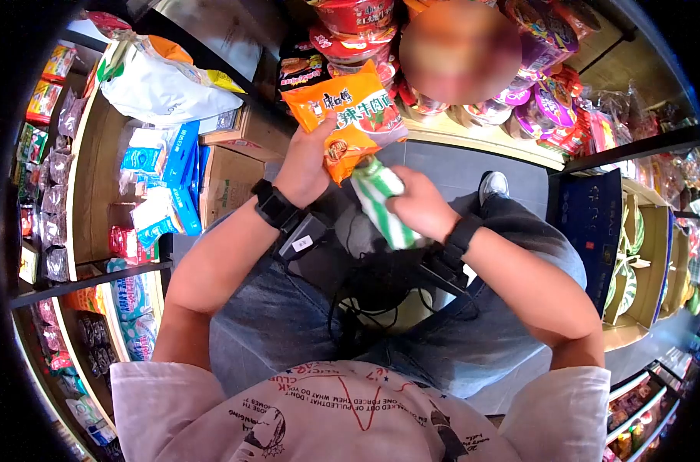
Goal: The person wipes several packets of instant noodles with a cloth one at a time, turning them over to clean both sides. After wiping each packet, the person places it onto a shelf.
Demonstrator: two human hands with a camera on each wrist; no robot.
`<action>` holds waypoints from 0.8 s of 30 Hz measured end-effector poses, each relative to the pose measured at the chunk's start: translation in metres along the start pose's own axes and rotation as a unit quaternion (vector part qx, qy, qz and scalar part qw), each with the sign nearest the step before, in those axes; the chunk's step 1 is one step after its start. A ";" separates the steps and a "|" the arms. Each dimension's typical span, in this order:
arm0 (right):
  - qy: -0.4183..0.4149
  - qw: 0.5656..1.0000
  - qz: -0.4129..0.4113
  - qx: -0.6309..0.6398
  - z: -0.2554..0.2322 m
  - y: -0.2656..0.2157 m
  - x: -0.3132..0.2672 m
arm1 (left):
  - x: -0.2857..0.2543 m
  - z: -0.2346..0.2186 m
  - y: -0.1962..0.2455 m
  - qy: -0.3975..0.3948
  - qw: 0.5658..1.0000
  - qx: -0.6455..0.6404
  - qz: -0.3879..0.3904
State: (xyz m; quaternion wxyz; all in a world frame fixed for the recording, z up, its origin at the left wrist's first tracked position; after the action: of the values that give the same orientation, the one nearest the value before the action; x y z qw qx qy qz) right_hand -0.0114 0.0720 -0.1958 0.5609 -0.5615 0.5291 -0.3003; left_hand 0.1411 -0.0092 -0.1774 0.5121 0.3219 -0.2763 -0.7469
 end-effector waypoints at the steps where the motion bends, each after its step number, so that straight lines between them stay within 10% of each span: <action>1: 0.010 0.998 0.050 0.047 -0.002 0.007 -0.005 | -0.003 -0.001 0.002 0.004 1.000 -0.002 -0.024; 3: 0.043 0.976 0.162 0.138 -0.003 0.018 -0.010 | -0.011 -0.003 0.006 0.019 0.999 0.007 -0.048; 8: 0.068 0.980 0.112 0.153 -0.012 0.016 0.004 | -0.020 -0.008 0.000 0.013 0.997 0.016 -0.072; 12: 0.091 0.994 0.006 -0.066 -0.005 0.000 0.006 | -0.016 -0.001 -0.002 0.022 0.999 0.007 -0.040; 19: -0.020 0.989 -0.058 -0.134 -0.003 -0.030 -0.006 | -0.006 0.001 -0.003 -0.005 0.998 0.044 -0.037; 22: -0.188 0.960 -0.100 -0.184 -0.013 -0.038 -0.009 | -0.006 0.004 0.008 -0.001 0.998 0.041 -0.056; 24: -0.137 0.985 -0.042 -0.097 -0.025 -0.038 -0.006 | -0.005 0.002 0.014 -0.005 0.998 0.056 -0.043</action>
State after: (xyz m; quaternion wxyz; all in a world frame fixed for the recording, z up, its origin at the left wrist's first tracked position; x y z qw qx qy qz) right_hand -0.0264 0.0621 -0.1533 0.5579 -0.6706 0.4500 -0.1913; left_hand 0.1491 -0.0087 -0.1650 0.4595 0.3578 -0.3063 -0.7530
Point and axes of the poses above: each hand's wrist, its own x-axis towards the middle knuckle, its own z-axis out of the palm, y = z × x, the point moved 2 cm from there along x, towards the middle knuckle, and after that the axes turned 3 degrees about -x, right-handed, at the moved point
